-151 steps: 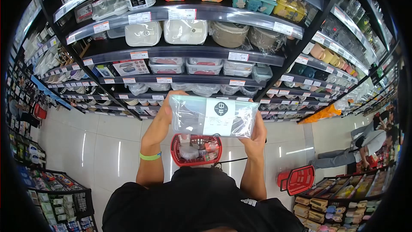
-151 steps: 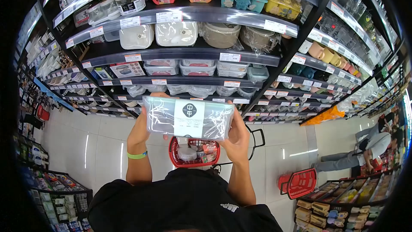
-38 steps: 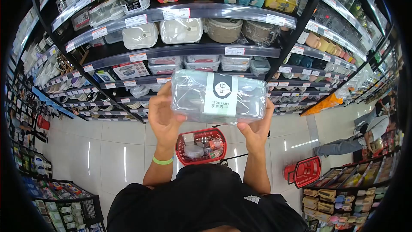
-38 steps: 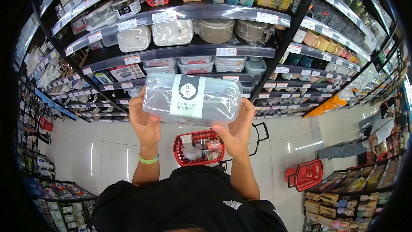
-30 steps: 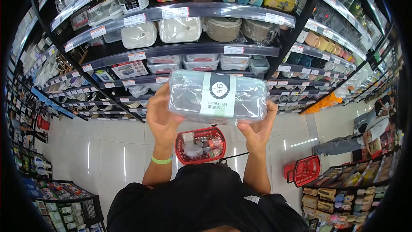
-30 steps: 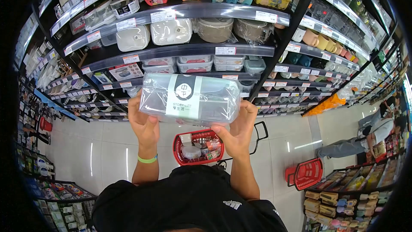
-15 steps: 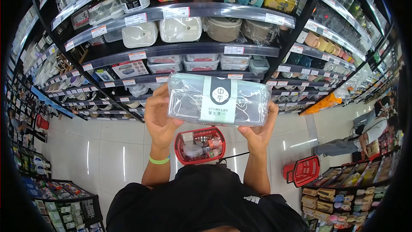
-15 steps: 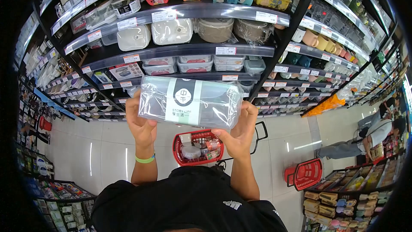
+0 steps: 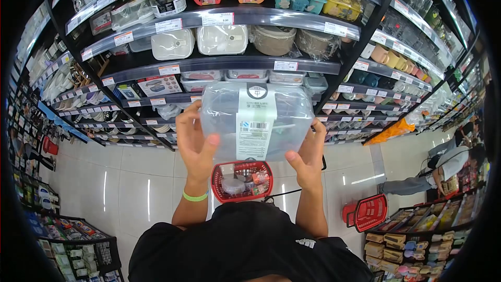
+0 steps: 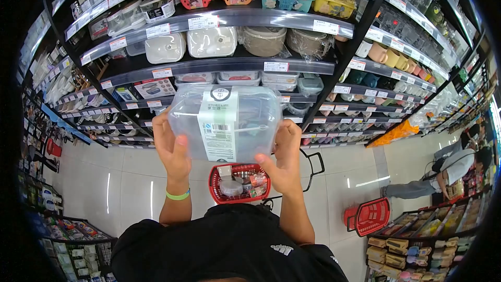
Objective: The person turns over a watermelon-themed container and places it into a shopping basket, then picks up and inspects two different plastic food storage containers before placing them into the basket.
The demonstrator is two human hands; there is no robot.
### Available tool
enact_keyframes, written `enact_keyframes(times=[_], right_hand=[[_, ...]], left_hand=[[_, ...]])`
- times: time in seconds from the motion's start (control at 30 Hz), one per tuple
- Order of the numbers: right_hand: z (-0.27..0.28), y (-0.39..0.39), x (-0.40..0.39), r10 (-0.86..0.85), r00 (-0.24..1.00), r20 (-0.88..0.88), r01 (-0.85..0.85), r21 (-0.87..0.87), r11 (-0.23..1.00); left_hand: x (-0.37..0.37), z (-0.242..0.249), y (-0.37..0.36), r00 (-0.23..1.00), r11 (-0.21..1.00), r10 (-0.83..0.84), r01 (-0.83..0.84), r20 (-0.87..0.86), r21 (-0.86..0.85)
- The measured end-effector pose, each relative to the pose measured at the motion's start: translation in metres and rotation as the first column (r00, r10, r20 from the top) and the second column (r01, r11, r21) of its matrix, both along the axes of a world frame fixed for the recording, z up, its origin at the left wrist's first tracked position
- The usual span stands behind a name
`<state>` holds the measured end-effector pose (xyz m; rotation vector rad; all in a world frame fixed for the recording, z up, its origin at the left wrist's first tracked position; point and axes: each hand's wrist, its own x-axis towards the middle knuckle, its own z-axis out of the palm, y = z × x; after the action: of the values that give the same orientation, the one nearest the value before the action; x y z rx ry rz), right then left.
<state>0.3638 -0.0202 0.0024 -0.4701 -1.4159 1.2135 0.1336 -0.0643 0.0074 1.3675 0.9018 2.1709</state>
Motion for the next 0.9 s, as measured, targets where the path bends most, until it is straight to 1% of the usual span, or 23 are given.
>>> enact_keyframes(times=[0.17, 0.33, 0.53, 0.67, 0.73, 0.77, 0.8, 0.83, 0.87, 0.9], right_hand=[[-0.001, 0.002, -0.003, 0.018, 1.000, -0.008, -0.018, 0.005, 1.000], [-0.004, 0.005, -0.004, 0.057, 0.998, 0.034, -0.057, 0.000, 0.998], [-0.003, 0.007, -0.007, 0.070, 0.994, 0.088, -0.071, 0.005, 0.997], [0.001, 0.009, -0.010, 0.075, 0.996, 0.048, -0.075, 0.003, 0.997], [0.005, 0.011, -0.009, -0.052, 0.999, 0.003, 0.052, 0.067, 0.996], [0.003, 0.013, -0.009, -0.052, 0.999, 0.004, 0.052, 0.066, 0.996], [-0.002, 0.016, -0.007, -0.137, 0.989, -0.049, 0.138, 0.028, 0.990], [-0.008, 0.019, -0.005, -0.222, 0.970, -0.096, 0.222, -0.016, 0.975], [-0.014, 0.022, -0.002, -0.224, 0.966, -0.130, 0.219, -0.055, 0.974], [-0.014, 0.021, -0.001, -0.202, 0.965, -0.167, 0.189, -0.090, 0.978]], left_hand=[[-0.001, -0.002, 0.002, 0.999, 0.999, 0.037, -0.037, -0.015, -0.038], [-0.003, -0.002, 0.003, 0.999, 0.996, 0.032, -0.032, -0.003, -0.082], [-0.004, 0.000, 0.003, 0.999, 0.995, 0.041, -0.039, 0.015, -0.089], [-0.006, -0.002, 0.004, 0.998, 0.992, 0.061, -0.059, 0.008, -0.110], [-0.011, -0.006, 0.006, 0.998, 0.999, -0.041, 0.043, 0.050, -0.033], [-0.013, -0.004, 0.007, 0.998, 0.999, -0.041, 0.043, 0.051, -0.034], [-0.015, -0.001, 0.008, 0.981, 0.980, -0.194, 0.194, 0.001, -0.045], [-0.016, 0.001, 0.007, 0.938, 0.938, -0.343, 0.339, -0.046, -0.065], [-0.013, 0.003, 0.003, 0.939, 0.938, -0.342, 0.339, -0.041, -0.071], [-0.008, 0.005, -0.001, 0.932, 0.928, -0.356, 0.345, -0.068, -0.138]])
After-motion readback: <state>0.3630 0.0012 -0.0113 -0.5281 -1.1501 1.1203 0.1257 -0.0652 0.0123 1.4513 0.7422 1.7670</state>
